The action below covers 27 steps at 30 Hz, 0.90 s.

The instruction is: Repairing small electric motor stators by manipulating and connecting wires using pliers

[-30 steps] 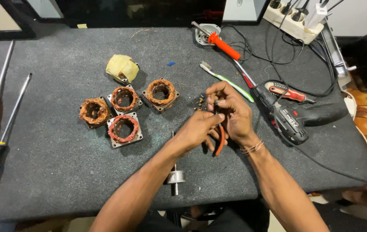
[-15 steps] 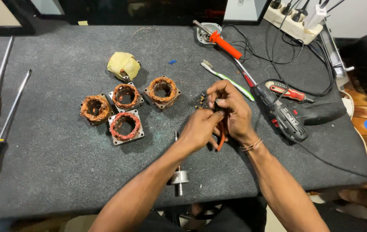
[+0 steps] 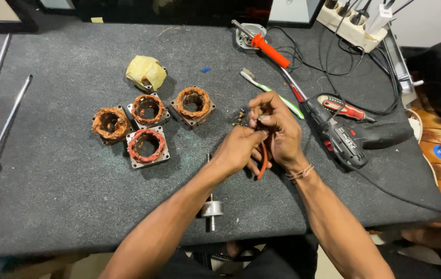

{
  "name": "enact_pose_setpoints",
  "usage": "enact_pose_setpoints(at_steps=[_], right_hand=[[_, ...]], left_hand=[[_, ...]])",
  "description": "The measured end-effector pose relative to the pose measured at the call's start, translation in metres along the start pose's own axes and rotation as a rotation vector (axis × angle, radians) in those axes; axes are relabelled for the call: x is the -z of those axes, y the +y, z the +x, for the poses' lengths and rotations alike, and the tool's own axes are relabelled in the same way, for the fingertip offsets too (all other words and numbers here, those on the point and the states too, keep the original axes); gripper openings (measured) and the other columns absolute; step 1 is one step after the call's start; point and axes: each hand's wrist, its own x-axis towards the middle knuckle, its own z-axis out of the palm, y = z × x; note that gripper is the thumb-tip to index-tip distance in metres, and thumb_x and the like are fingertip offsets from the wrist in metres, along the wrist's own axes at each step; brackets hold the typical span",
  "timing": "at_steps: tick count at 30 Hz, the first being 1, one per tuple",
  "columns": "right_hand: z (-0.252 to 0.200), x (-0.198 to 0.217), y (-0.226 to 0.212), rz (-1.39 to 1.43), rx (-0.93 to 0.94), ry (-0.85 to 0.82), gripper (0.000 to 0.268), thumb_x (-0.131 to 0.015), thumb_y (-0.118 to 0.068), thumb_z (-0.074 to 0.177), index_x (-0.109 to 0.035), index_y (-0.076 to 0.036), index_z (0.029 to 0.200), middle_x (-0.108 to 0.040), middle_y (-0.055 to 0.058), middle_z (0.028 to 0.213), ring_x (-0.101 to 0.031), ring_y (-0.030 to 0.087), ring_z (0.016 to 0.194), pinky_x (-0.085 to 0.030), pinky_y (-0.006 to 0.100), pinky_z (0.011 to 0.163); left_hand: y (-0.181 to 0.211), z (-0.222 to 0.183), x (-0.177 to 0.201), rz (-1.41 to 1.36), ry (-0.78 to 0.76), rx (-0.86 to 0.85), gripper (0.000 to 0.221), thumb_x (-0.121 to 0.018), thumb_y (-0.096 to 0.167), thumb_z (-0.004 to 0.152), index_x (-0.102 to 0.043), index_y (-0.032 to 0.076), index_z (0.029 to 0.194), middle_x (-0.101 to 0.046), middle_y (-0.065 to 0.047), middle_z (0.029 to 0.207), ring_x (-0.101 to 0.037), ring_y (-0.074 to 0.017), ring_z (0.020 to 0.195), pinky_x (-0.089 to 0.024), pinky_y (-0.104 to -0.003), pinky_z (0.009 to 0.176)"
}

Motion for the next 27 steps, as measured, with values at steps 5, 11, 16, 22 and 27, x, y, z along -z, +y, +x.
enact_pose_setpoints(at_steps=[5,11,16,22,27], right_hand=[[0.001,-0.004,0.004,-0.072,0.026,0.004,0.042,-0.051,-0.015,0.077,-0.054,0.007,0.113,-0.048,0.009,0.086,-0.055,0.018,0.081,-0.047,0.03,0.071],[0.001,-0.004,-0.001,-0.235,0.099,-0.023,0.039,-0.052,-0.017,0.08,-0.057,0.006,0.11,-0.051,0.012,0.086,-0.058,0.021,0.083,-0.047,0.033,0.075],[0.002,0.0,0.003,-0.236,0.074,-0.051,0.043,-0.052,-0.02,0.077,-0.056,0.005,0.112,-0.05,0.01,0.084,-0.056,0.02,0.082,-0.047,0.031,0.073],[0.001,-0.001,0.003,-0.196,0.042,-0.038,0.046,-0.053,-0.019,0.076,-0.055,0.005,0.115,-0.05,0.01,0.085,-0.055,0.018,0.081,-0.048,0.03,0.074],[0.002,0.0,0.009,-0.135,0.007,-0.011,0.045,-0.051,-0.016,0.077,-0.053,0.005,0.117,-0.05,0.01,0.086,-0.057,0.018,0.081,-0.047,0.03,0.071]], left_hand=[[0.018,-0.009,-0.004,0.178,0.16,0.054,0.033,-0.06,0.025,0.093,-0.06,-0.006,0.082,-0.066,-0.038,0.077,-0.07,-0.0415,0.054,-0.061,-0.044,0.039],[0.006,-0.004,0.003,0.337,0.161,-0.086,0.031,-0.059,0.025,0.093,-0.068,-0.002,0.082,-0.067,-0.032,0.067,-0.071,-0.0354,0.049,-0.059,-0.037,0.037],[0.013,-0.014,0.0,0.306,0.071,-0.093,0.032,-0.056,0.022,0.093,-0.069,-0.006,0.083,-0.065,-0.029,0.065,-0.071,-0.0356,0.053,-0.06,-0.038,0.042],[0.017,-0.015,-0.002,0.192,0.08,-0.061,0.033,-0.057,0.019,0.092,-0.066,-0.012,0.082,-0.06,-0.025,0.063,-0.072,-0.0394,0.057,-0.062,-0.042,0.044],[0.02,-0.01,-0.002,0.266,0.125,0.013,0.036,-0.055,0.024,0.092,-0.066,-0.01,0.088,-0.065,-0.034,0.069,-0.071,-0.0375,0.055,-0.062,-0.041,0.045]])
